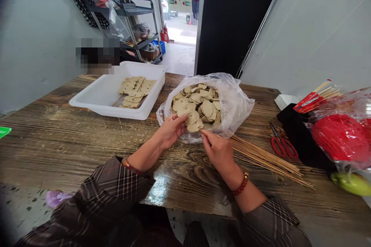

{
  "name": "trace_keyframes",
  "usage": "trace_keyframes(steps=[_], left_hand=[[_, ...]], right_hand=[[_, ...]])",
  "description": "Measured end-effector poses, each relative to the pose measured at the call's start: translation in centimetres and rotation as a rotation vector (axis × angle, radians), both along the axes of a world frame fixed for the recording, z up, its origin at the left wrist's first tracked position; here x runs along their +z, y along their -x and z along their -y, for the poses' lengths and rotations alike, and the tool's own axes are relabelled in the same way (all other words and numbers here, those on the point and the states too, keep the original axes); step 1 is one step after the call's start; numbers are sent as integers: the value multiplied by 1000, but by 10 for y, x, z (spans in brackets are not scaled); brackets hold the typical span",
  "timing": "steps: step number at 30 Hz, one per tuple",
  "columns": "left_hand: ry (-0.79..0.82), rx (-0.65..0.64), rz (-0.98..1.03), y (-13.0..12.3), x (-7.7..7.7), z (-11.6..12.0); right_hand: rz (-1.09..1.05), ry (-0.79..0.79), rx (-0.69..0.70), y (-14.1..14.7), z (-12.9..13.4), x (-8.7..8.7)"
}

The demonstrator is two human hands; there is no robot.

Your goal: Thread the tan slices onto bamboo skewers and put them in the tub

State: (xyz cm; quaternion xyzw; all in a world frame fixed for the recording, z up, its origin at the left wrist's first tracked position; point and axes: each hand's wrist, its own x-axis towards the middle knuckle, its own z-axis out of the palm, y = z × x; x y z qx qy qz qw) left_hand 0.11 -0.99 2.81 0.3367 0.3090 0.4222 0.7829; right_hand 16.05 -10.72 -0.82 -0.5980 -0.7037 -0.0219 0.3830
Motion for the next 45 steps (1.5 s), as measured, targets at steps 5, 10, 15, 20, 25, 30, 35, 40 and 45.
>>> trace_keyframes(steps=[5, 10, 15, 20, 25, 30, 35, 40, 45], left_hand=[[35, 2, 13, 1, -3, -4], [-20, 26, 56, 2, -9, -6], [-73, 39, 92, 1, -19, -9], [-47, 39, 109, 0, -24, -11], [-23, -7, 202, 3, -21, -10], [15, -71, 182, 5, -26, -14], [-65, -92, 9, -9, -38, -9], [-406, -116, -308, 1, -44, 4], [-795, -222, -618, 39, -37, 11]], right_hand=[[-47, 36, 42, 1, 0, 0], [-171, 94, 125, -2, -2, -1], [-243, 156, 171, -8, -6, 1], [-276, 172, 129, -7, -6, -1], [-244, 68, -17, 0, -4, -1], [-133, 8, -103, 4, -13, 38], [70, -44, 15, 31, -44, 101], [299, -54, 163, 82, -98, 141], [483, 23, 253, 121, -166, 148]])
